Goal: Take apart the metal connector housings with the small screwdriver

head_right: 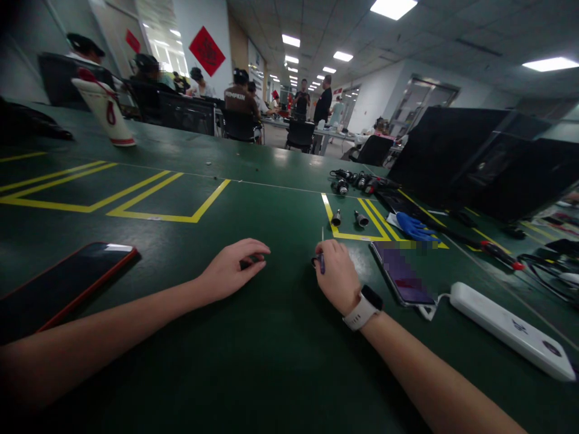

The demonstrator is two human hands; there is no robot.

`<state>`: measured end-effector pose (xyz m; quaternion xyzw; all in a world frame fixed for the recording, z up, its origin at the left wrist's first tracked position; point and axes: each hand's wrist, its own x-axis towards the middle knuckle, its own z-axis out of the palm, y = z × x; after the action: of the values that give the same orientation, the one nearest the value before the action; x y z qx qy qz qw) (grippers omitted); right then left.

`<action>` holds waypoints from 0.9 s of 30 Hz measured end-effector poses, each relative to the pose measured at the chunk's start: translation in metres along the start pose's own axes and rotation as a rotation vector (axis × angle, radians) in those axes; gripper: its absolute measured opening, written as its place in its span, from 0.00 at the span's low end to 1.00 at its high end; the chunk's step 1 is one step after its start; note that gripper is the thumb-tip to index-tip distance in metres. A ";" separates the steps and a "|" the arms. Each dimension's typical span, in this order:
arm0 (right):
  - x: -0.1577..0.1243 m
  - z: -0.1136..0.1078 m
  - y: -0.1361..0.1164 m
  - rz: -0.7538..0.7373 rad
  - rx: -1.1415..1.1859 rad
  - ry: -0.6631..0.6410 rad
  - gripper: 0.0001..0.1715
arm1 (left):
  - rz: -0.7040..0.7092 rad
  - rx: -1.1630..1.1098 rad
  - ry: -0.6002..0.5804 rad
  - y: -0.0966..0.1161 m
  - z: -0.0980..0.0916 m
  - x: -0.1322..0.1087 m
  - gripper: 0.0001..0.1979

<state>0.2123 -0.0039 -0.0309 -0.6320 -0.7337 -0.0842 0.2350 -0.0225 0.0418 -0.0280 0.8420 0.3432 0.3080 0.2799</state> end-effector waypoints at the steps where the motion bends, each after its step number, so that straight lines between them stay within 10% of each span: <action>1: -0.003 0.000 -0.010 -0.043 0.033 -0.011 0.08 | 0.004 -0.005 -0.020 0.002 0.000 -0.003 0.11; 10: 0.005 0.013 -0.076 -0.353 0.381 -0.083 0.12 | 0.058 -0.023 -0.115 0.010 -0.008 -0.015 0.11; 27: -0.019 -0.001 -0.072 -0.298 0.740 -0.240 0.18 | 0.186 0.142 -0.229 0.009 -0.019 -0.028 0.10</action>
<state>0.1446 -0.0343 -0.0259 -0.3969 -0.8202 0.2264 0.3443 -0.0482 0.0202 -0.0187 0.9175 0.2504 0.2097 0.2270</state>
